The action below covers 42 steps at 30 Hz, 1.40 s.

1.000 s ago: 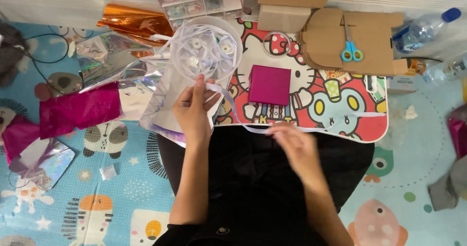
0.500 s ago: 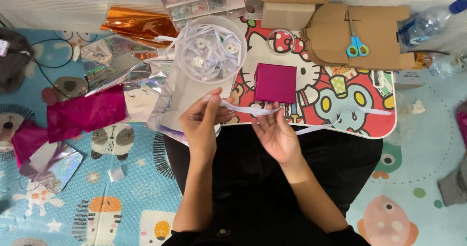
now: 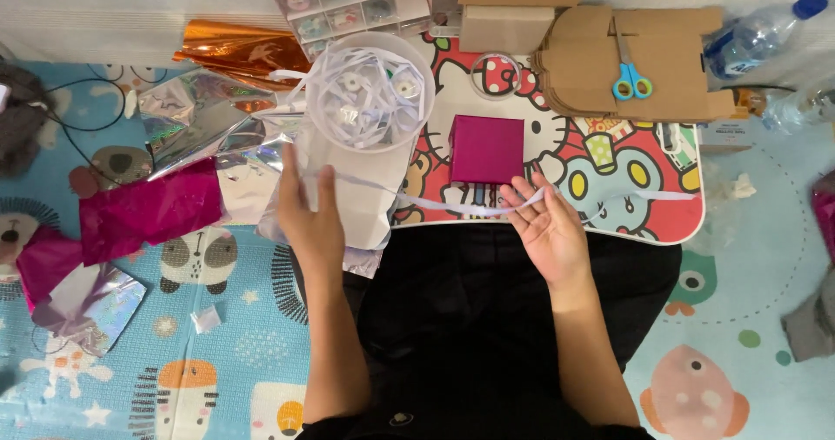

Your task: Tying a ribbon around a small gift box and folding a cardboard template to assemble a box.

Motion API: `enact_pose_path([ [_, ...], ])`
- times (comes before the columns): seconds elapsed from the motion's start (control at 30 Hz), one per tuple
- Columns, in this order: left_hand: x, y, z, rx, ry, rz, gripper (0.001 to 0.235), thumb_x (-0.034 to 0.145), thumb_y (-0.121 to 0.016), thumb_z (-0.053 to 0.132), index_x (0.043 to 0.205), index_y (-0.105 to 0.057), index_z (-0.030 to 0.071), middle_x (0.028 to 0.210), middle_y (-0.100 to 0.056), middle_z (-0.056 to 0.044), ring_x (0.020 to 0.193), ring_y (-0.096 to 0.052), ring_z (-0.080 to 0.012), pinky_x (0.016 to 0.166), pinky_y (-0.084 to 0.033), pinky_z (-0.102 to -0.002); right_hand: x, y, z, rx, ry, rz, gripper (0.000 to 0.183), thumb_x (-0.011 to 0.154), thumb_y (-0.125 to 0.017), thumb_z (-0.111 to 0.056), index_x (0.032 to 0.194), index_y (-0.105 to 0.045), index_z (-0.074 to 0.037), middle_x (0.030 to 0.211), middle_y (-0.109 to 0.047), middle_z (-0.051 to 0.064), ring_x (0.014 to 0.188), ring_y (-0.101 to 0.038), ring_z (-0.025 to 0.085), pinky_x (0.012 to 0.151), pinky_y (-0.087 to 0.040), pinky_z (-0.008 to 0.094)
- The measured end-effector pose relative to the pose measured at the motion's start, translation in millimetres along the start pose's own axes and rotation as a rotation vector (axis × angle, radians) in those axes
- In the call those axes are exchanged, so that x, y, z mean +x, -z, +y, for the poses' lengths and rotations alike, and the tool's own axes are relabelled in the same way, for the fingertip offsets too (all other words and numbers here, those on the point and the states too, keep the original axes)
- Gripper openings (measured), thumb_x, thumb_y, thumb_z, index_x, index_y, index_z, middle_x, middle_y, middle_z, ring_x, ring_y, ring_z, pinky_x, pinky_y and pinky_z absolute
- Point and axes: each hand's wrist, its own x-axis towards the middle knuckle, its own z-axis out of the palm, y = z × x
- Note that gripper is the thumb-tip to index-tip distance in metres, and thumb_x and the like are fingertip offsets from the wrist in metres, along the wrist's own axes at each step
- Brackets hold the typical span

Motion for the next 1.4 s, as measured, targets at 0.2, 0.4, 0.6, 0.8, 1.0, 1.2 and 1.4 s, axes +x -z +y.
enact_pose_path([
  [0.2,-53,-31,24,0.003,0.02,-0.224,0.015,0.093,-0.074,0.015,0.108,-0.078,0.013,0.09,-0.076,-0.01,0.078,-0.07,-0.0229,0.073,-0.059,-0.034,-15,-77,8,-0.269,0.163,0.077,0.035,0.104,-0.053,-0.017,0.134,-0.06,0.001,0.14,-0.059,0.029,0.135,-0.056,0.042,0.119,-0.042,0.053],
  [0.4,-108,-108,-28,-0.434,0.313,-0.763,0.031,0.102,-0.064,0.024,0.123,-0.072,0.004,0.089,-0.076,-0.018,0.074,-0.074,-0.0205,0.061,-0.064,-0.029,-35,-153,0,-0.435,0.2,0.144,0.026,0.103,-0.065,-0.022,0.085,-0.066,-0.003,0.071,-0.063,0.018,0.052,-0.056,0.026,0.041,-0.049,0.034],
  [0.6,-96,-116,6,-0.747,0.503,-0.418,0.028,0.096,-0.069,0.014,0.118,-0.07,-0.005,0.092,-0.071,-0.018,0.082,-0.07,-0.0241,0.074,-0.065,-0.042,-29,-114,32,-0.591,0.383,-0.076,0.029,0.105,-0.055,-0.01,0.127,-0.065,0.006,0.151,-0.051,0.026,0.141,-0.048,0.034,0.119,-0.039,0.042],
  [0.8,-75,-115,3,-0.847,0.478,-0.136,0.023,0.093,-0.074,0.008,0.107,-0.072,-0.01,0.082,-0.066,-0.017,0.079,-0.07,-0.024,0.078,-0.065,-0.047,-23,-87,18,-0.297,0.367,0.136,0.026,0.103,-0.06,-0.013,0.12,-0.066,0.006,0.126,-0.064,0.036,0.12,-0.065,0.044,0.109,-0.053,0.051],
  [1.0,-83,-124,-1,-0.881,0.477,-0.237,0.024,0.087,-0.079,0.001,0.108,-0.073,-0.01,0.082,-0.073,-0.023,0.079,-0.076,-0.0333,0.079,-0.065,-0.048,-14,-83,21,-0.28,0.393,0.233,0.022,0.097,-0.068,-0.009,0.111,-0.07,0.008,0.114,-0.07,0.032,0.111,-0.07,0.043,0.103,-0.057,0.053],
  [1.2,-43,-130,-8,-0.733,0.375,-0.083,0.021,0.087,-0.079,0.003,0.101,-0.073,-0.011,0.086,-0.073,-0.025,0.078,-0.075,-0.0284,0.076,-0.065,-0.045,19,-50,2,-0.347,0.493,0.298,0.023,0.097,-0.071,-0.013,0.113,-0.071,0.003,0.11,-0.073,0.026,0.107,-0.073,0.038,0.103,-0.059,0.052],
  [1.4,-8,-155,2,-0.029,0.052,-0.341,0.037,0.102,-0.058,0.038,0.104,-0.064,0.001,0.096,-0.075,-0.02,0.095,-0.075,-0.0377,0.081,-0.061,-0.047,96,-27,-5,-0.761,0.654,0.42,0.023,0.104,-0.066,-0.023,0.116,-0.067,-0.004,0.104,-0.075,0.016,0.089,-0.077,0.023,0.074,-0.065,0.032],
])
